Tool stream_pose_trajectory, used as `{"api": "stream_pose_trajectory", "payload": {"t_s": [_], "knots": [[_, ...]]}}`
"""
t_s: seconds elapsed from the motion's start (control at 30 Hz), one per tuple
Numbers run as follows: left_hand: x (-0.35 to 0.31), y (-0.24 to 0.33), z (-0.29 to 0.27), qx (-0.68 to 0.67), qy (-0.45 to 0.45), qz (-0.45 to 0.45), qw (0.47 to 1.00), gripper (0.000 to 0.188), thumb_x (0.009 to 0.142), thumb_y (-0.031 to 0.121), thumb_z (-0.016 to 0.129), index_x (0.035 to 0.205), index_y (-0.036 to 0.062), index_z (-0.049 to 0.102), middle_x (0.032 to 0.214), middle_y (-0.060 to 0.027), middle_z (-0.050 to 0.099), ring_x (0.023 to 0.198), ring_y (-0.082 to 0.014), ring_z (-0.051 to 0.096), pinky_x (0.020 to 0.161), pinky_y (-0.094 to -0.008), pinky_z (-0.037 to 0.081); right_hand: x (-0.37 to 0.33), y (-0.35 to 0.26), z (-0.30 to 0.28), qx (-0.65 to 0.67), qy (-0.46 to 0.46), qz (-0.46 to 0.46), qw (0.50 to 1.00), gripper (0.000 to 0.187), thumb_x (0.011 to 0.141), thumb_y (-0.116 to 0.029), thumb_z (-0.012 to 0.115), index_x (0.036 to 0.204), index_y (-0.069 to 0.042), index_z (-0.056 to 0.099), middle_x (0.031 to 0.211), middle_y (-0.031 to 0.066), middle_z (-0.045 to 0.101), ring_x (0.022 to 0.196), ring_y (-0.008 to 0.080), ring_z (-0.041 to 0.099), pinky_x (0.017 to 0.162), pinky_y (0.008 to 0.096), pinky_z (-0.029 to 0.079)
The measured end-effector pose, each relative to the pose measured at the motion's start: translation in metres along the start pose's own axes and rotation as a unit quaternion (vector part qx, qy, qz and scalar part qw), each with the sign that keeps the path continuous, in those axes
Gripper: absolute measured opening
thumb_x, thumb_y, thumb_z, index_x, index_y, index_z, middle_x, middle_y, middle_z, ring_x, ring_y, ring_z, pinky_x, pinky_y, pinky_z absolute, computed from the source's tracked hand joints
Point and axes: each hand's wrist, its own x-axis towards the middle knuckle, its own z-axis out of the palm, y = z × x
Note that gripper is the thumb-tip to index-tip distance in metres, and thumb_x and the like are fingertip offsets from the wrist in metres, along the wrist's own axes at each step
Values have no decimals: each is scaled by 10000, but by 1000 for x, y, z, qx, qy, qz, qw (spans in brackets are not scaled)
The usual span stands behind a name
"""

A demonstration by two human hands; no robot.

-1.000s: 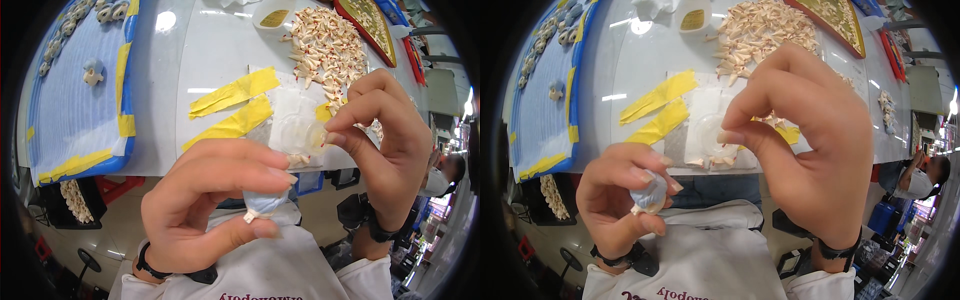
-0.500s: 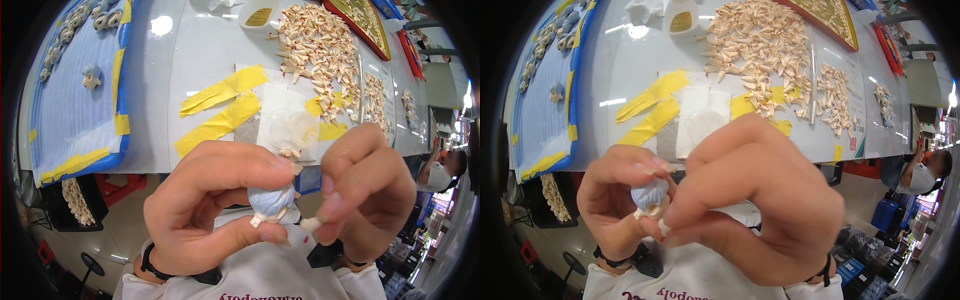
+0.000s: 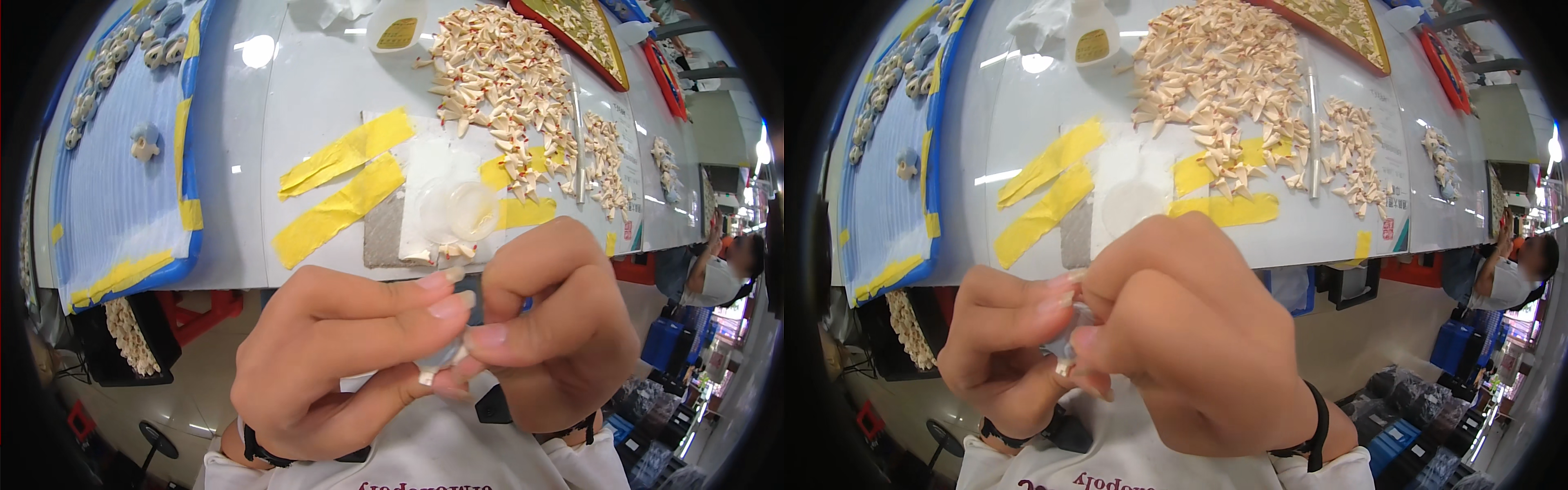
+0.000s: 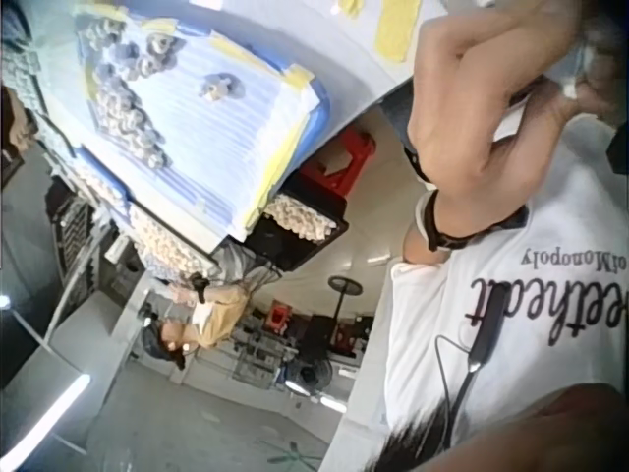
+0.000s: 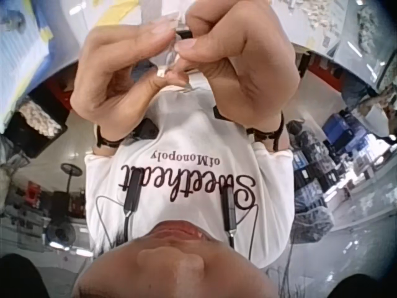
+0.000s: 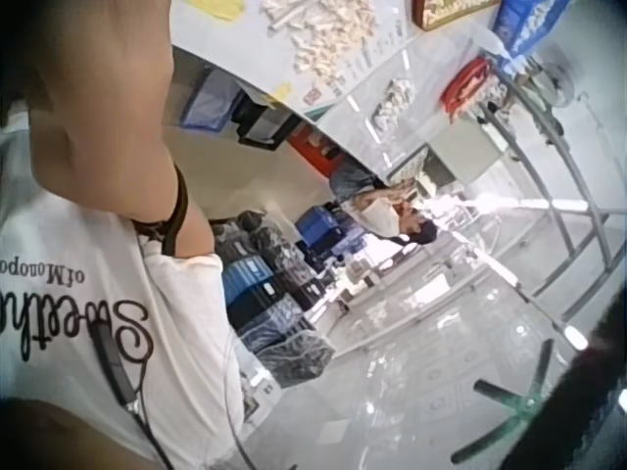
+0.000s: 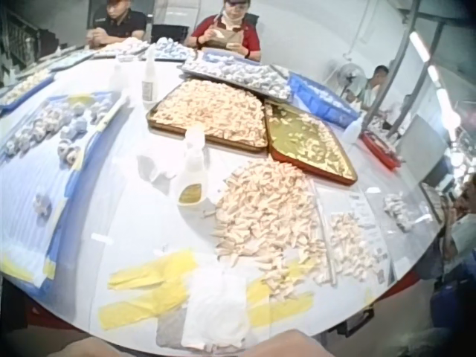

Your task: The person assembles small figurines by hand, picking up small white components and attaching them to the heads of blue and white figures. The person works at a table with trays of parts and finished items, placing completed figurines onto a blue tray.

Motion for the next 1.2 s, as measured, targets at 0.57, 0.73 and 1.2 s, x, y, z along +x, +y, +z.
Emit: {"api": "stream_pose_trajectory", "payload": {"t_s": [0.57, 0.73, 1.2], "knots": [[7, -6, -9, -104, 101, -88, 985, 394, 733, 179, 684, 990, 41, 419, 905, -106, 476, 785, -193, 548, 640, -226, 460, 37, 54, -81, -301, -60, 131, 943, 119, 658, 40, 557, 768, -7, 556, 741, 103, 550, 714, 251, 540, 626, 314, 413], [4, -12, -15, -103, 56, -74, 990, 427, 722, 281, 697, 980, 62, 437, 893, -119, 504, 762, -207, 564, 580, -230, 463, 36, 57, -82, -312, -61, 117, 941, 88, 661, 37, 568, 734, 0, 535, 731, 111, 537, 691, 273, 532, 605, 331, 407], [1, -13, -14, -38, 10, -16, 999, 349, 660, 248, 747, 827, 23, 539, 981, -149, 529, 882, -235, 539, 667, -261, 450, 44, 60, -71, -276, -95, 34, 956, 110, 644, 47, 586, 730, -3, 539, 750, 60, 544, 659, 165, 515, 584, 245, 386]]}}
